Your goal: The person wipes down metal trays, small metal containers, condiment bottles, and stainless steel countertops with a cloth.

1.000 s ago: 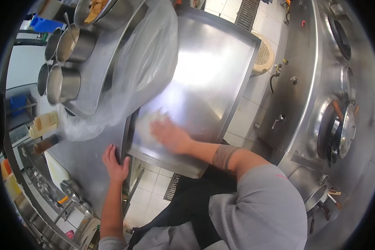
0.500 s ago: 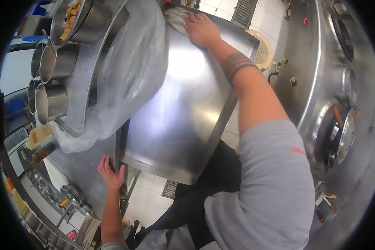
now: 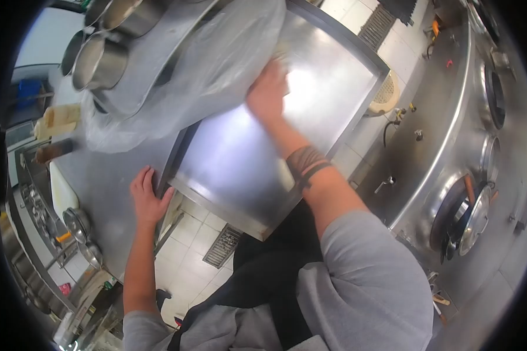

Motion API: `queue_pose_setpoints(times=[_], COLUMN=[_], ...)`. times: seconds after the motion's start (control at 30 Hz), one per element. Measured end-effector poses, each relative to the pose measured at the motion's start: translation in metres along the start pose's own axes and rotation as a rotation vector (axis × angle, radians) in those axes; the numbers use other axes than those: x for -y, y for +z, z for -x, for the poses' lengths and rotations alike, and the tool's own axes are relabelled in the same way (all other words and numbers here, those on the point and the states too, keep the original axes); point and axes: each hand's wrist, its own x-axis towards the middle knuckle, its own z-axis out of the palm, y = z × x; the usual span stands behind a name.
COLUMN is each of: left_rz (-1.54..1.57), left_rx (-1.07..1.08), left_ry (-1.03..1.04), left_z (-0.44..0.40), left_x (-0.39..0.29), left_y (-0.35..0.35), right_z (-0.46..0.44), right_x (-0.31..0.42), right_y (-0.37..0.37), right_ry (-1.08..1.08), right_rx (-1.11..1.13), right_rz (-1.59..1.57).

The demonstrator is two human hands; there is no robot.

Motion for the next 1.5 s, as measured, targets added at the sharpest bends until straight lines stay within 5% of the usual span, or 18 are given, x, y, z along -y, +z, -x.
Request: queue_pose_setpoints(times=[0.07, 0.23, 0.3, 0.47, 0.53, 0.57, 0.63, 0.67, 0.7, 0.83, 0.87, 0.9, 1.03, 1.13, 1.2, 1.23, 1.37, 1.5], left_rz=[0.017, 0.065, 0.1, 0.212, 0.473, 0.57, 0.774, 0.708, 0.705, 0.574, 0.302, 0.454, 0.234, 0.314, 0.367, 0.347, 0.707, 0.997], left_rx=[0.02, -0.042, -0.057, -0.353, -0.203, -0.168, 0.138, 0.564, 0.416, 0.706, 0.586, 0.586, 1.001, 0.935, 0.906, 1.007, 0.376, 0.259], left_ry=[-0.03, -0.002, 0.006, -0.088, -0.095, -0.077, -0.147, -0.274, -0.242, -0.738, -0.528, -0.542, -0.845, -0.772, -0.699, -0.721, -1.211, -1.279], left_z=[0.005, 0.007, 0.012, 0.049, 0.097, 0.132, 0.222, 0.26, 0.334, 0.593, 0.706, 0.767, 0.937, 0.95, 0.932, 0.909, 0.773, 0.581], left_x=[-0.002, -0.002, -0.007, -0.023, -0.049, -0.055, -0.06, -0.058, -0.043, 0.004, 0.026, 0.028, -0.008, -0.033, -0.032, -0.034, -0.038, -0.019], left_y=[-0.001, -0.006, -0.008, 0.035, 0.017, 0.028, 0.033, 0.018, 0.062, 0.092, 0.152, 0.125, 0.073, 0.067, 0.075, 0.093, 0.091, -0.015], right_z=[0.052, 0.179, 0.202, 0.241, 0.264, 0.276, 0.297, 0.297, 0.295, 0.244, 0.232, 0.224, 0.18, 0.174, 0.169, 0.18, 0.254, 0.41], right_x=[0.067, 0.151, 0.145, 0.091, 0.04, 0.021, 0.036, 0.038, 0.037, 0.057, 0.073, 0.088, 0.179, 0.295, 0.315, 0.337, 0.403, 0.504], right_y=[-0.01, -0.006, -0.034, -0.128, -0.148, -0.16, -0.205, -0.2, -0.189, -0.197, -0.214, -0.231, -0.242, -0.224, -0.138, -0.104, 0.045, 0.053], right_ry=[-0.258, -0.453, -0.699, -0.736, -0.678, -0.783, -0.505, -0.529, -0.557, -0.946, -0.521, -0.094, 0.028, -0.076, -0.8, -0.799, -1.053, -1.391], right_rx=[0.364, 0.469, 0.772, 1.007, 1.164, 1.163, 1.036, 1.061, 1.082, 1.328, 1.304, 1.24, 1.038, 0.963, 0.578, 0.644, 0.353, 0.334], right_rz=[-0.003, -0.125, -0.437, 0.025, 0.061, 0.235, 0.238, 0.33, 0.424, 0.374, 0.123, -0.113, -0.603, -0.405, -0.077, -0.049, 0.095, -0.074])
